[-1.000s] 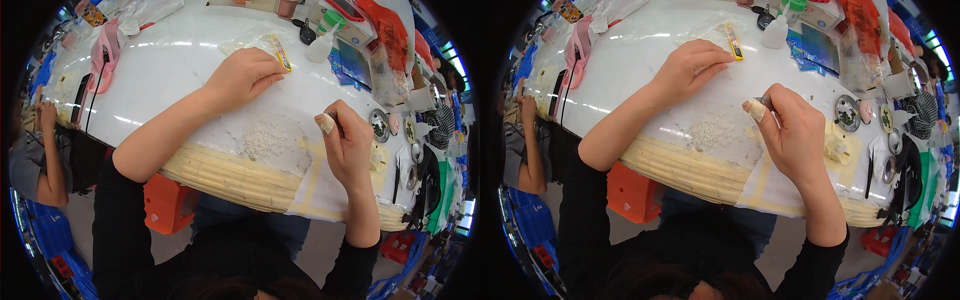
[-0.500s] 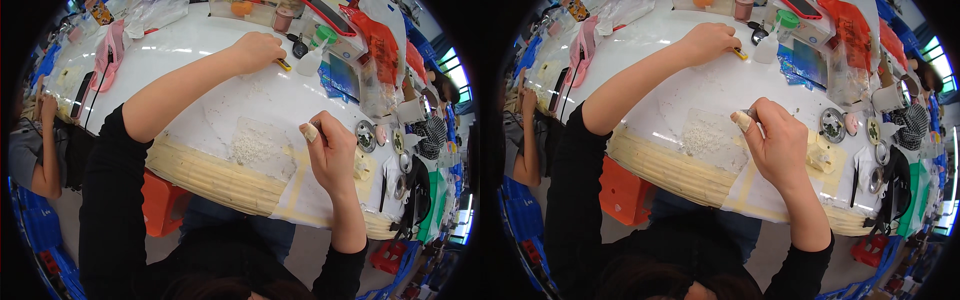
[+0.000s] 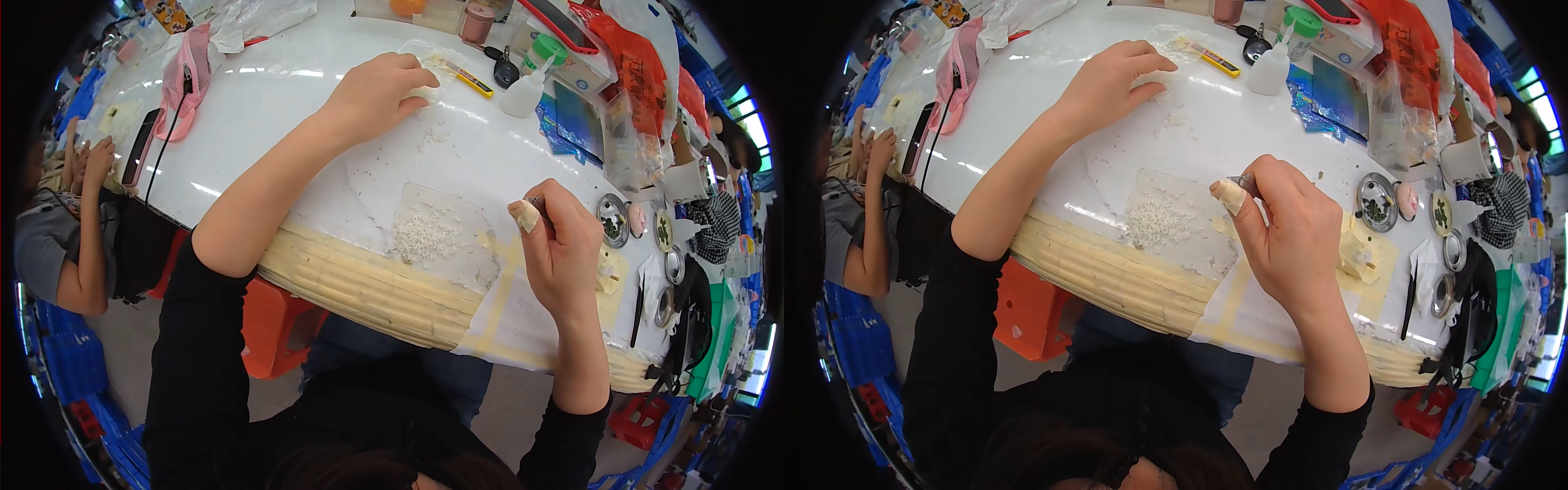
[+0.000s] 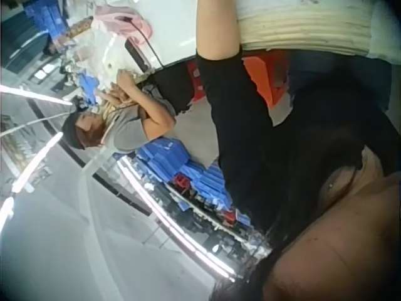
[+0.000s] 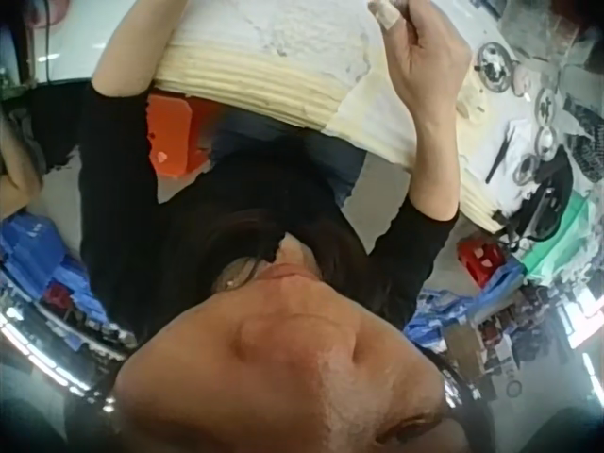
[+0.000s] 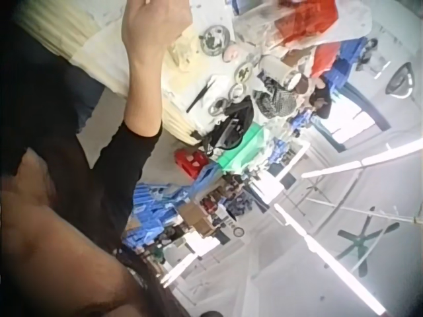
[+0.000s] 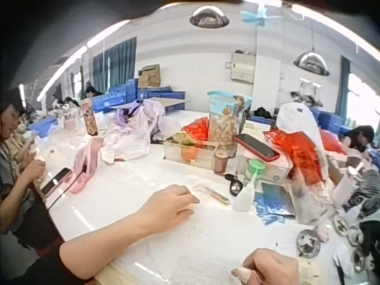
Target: Assembling small components using tweezers and an assembly tool on a factory workbench.
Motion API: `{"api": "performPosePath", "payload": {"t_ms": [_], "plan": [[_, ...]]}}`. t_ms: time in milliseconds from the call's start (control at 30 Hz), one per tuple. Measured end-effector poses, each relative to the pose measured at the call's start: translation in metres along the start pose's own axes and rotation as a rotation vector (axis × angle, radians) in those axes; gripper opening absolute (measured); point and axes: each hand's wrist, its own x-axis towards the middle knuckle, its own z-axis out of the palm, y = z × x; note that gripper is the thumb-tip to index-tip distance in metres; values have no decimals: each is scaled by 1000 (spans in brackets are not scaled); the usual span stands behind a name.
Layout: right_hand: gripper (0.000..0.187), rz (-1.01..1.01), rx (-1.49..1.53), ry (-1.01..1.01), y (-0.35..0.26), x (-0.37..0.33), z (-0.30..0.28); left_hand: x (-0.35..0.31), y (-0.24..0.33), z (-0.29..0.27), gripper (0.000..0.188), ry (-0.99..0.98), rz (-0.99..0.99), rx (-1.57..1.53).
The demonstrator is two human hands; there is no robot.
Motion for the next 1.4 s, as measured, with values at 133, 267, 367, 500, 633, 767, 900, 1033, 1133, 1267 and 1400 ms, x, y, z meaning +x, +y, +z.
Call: {"api": "performPosePath", "payload": {"t_ms": [133, 267, 367, 500, 633, 767, 900, 1033, 1133, 1267, 1400], "plan": [[29, 12, -4, -12, 4, -1, -2, 10, 25, -32, 18, -574, -193, -475], [29, 49, 18, -32, 5, 0, 1, -4, 45, -28, 17, -667, -2, -662], [29, 90, 40, -31, 8, 1, 3, -9, 59, -10, 18, -560, -54, -723], [29, 91, 39, -32, 10, 2, 1, -9, 60, -1, 13, -482, -135, -718], [29, 98, 43, -38, 8, 1, 2, -9, 62, 2, 10, -485, -114, -689], [29, 94, 31, -57, 10, 2, 4, -13, 63, 5, 10, -446, -61, -624], [21, 111, 25, -59, 9, 2, 3, -13, 66, 10, 12, -384, -227, -851], [16, 86, 77, 13, 2, 4, 0, -9, 75, -5, 17, -520, -730, -1592], [30, 28, 145, 56, 3, 2, 6, -18, 86, -8, 18, -524, -839, -1791], [34, -74, 181, 44, 7, 0, 8, -20, 93, -8, 19, -542, -815, -1794], [32, -107, 163, 44, 6, -1, 9, -23, 95, -7, 21, -541, -749, -1761]]}}
